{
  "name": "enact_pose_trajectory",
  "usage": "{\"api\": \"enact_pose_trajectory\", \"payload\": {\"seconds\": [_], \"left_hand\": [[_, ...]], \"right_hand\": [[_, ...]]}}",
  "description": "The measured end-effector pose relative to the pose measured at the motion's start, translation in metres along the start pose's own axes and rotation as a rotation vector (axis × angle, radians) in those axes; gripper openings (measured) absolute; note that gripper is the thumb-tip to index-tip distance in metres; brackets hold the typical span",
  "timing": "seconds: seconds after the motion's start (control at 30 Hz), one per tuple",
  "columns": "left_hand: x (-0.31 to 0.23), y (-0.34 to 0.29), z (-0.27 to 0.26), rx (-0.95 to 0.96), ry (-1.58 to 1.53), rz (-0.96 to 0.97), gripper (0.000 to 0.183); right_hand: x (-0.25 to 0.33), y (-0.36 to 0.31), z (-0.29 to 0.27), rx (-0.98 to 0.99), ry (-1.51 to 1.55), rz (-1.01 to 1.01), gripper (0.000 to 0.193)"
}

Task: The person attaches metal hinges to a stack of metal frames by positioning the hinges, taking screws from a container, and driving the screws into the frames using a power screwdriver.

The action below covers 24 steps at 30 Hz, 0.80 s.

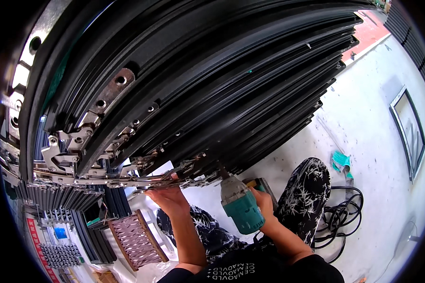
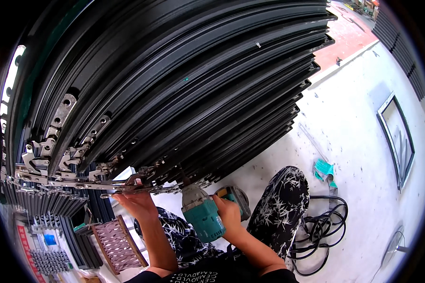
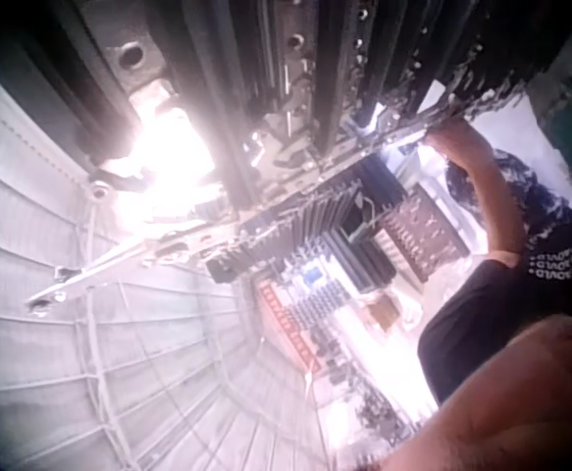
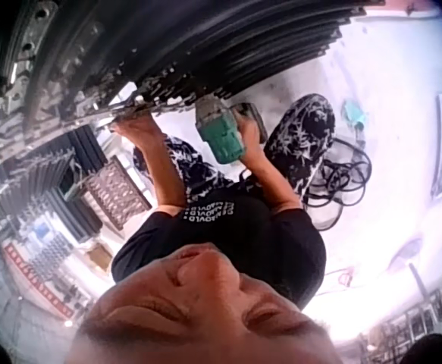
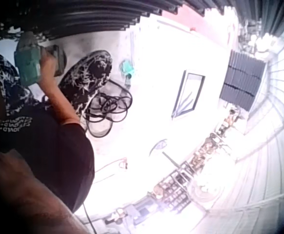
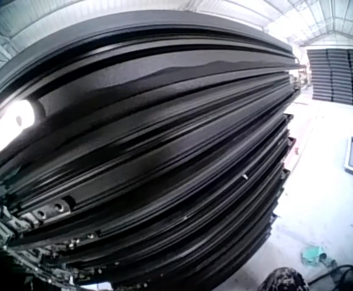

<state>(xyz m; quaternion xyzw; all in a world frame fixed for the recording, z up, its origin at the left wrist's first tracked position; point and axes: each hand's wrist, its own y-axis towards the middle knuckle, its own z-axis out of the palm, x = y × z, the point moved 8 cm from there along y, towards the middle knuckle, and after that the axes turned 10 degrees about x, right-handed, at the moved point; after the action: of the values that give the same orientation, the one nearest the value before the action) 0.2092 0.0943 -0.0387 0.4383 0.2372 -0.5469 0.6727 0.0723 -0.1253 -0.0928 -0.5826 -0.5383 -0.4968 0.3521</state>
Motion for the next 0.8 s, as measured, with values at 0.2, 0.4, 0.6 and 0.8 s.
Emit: {"api": "enact_pose_trajectory", "payload": {"seconds": [0.2,0.4,0.6,0.8], "left_hand": [[-0.001,-0.001,0.004,0.017,-0.012,0.014,0.05],[0.0,-0.001,0.003,-0.048,-0.043,-0.004,0.042],[0.002,-0.002,-0.002,-0.011,-0.005,-0.006,0.052],[-0.001,-0.002,0.001,-0.041,0.012,0.009,0.05]], "right_hand": [[0.0,0.0,0.0,-0.005,-0.025,-0.009,0.029],[-0.011,-0.001,0.007,0.016,0.094,0.029,0.023],[-0.031,-0.008,0.023,0.146,0.148,0.108,0.032],[-0.033,-0.006,0.026,0.168,0.217,0.155,0.041]]}}
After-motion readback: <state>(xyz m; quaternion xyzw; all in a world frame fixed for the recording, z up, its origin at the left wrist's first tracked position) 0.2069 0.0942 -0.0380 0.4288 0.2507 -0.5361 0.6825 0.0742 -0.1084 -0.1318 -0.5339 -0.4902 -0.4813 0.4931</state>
